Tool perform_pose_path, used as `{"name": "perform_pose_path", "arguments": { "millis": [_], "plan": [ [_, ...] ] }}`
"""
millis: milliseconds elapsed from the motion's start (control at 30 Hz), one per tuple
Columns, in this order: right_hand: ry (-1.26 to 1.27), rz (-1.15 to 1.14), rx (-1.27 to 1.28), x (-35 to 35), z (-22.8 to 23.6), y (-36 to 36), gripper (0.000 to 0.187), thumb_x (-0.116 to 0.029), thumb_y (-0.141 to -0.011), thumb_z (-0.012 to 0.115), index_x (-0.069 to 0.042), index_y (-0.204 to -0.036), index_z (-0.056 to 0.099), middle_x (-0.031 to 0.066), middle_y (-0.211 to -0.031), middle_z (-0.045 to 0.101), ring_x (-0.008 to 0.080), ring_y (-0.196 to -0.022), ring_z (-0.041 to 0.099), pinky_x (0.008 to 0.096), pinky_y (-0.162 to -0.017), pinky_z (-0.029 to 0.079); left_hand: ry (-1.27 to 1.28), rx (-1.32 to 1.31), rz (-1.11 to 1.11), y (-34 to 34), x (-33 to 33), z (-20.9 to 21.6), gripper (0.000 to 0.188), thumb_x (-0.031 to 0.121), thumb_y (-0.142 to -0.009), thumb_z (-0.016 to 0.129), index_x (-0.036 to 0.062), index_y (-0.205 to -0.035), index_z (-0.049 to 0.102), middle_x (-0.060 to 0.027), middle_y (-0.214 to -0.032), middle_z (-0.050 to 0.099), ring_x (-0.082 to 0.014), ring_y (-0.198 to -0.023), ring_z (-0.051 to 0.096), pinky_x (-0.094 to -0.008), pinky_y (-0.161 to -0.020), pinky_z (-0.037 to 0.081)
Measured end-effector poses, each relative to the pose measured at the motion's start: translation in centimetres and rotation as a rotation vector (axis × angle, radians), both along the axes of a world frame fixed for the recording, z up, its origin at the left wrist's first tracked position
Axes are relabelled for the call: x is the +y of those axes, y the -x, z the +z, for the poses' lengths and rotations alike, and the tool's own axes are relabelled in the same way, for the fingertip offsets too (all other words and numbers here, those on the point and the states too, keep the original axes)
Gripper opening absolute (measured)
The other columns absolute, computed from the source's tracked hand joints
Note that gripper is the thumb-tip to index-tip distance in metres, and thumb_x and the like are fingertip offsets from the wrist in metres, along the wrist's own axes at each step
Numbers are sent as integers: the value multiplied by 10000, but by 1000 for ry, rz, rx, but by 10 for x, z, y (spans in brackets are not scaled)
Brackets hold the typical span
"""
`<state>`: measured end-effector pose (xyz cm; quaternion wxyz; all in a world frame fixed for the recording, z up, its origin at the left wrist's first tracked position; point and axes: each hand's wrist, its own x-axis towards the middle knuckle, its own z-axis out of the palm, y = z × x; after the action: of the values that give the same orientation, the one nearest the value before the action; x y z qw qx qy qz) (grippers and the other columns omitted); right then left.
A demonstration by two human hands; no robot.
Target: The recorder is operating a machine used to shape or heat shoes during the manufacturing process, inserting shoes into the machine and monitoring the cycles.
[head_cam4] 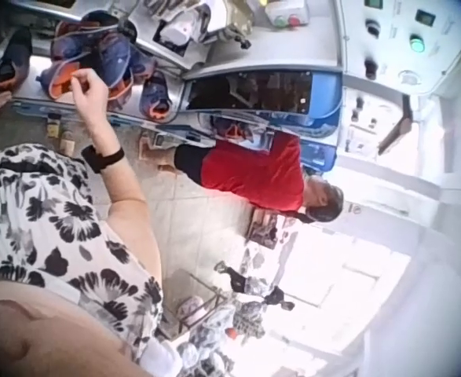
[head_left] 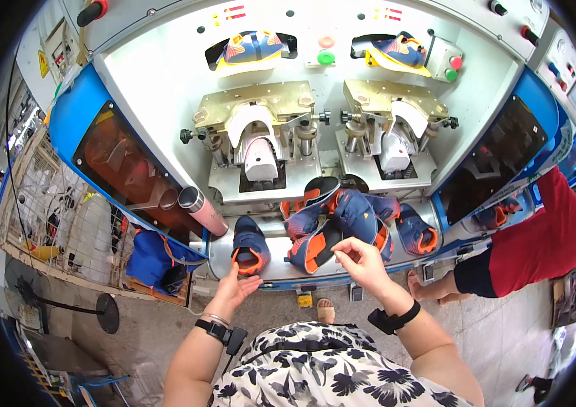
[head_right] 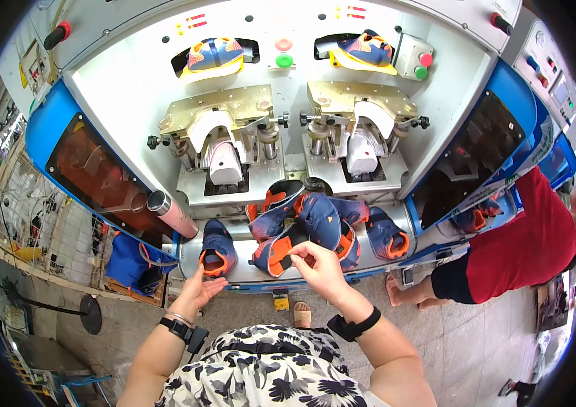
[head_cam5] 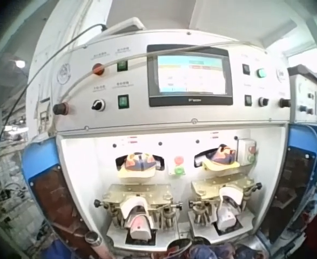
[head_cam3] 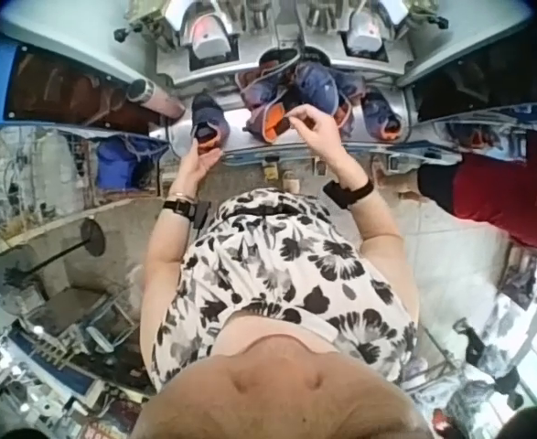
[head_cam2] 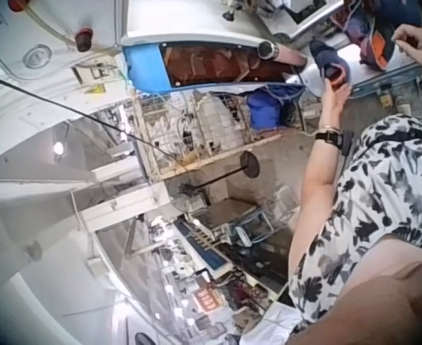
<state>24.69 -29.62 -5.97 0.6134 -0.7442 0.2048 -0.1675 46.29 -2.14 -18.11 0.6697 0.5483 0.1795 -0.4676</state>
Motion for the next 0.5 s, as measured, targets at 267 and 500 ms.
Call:
{"name": "perform_pose_path", "arguments": {
  "millis": [267, 500],
  "plan": [
    [698, 165, -367, -65, 129, -97, 84, -55, -884, 658, -36, -963, 677, 71, -798, 635, 123, -631, 585, 245, -585, 462, -129, -143, 4, 22, -10, 38, 555, 345, -1014, 484, 105, -1471, 280, -207, -1160, 629, -331, -913, 688, -431, -701, 598],
    [998, 281, -364, -117, 212, -226, 239, -146, -930, 564, -89, -1125, 689, 133, -872, 662, 265, -740, 658, 369, -708, 521, 30, -758, 0, 38, -46, 56, 222, 211, -873, 676, 77, -1050, 692, -31, -782, 669, -113, -692, 622, -287, -567, 501]
  ]
}}
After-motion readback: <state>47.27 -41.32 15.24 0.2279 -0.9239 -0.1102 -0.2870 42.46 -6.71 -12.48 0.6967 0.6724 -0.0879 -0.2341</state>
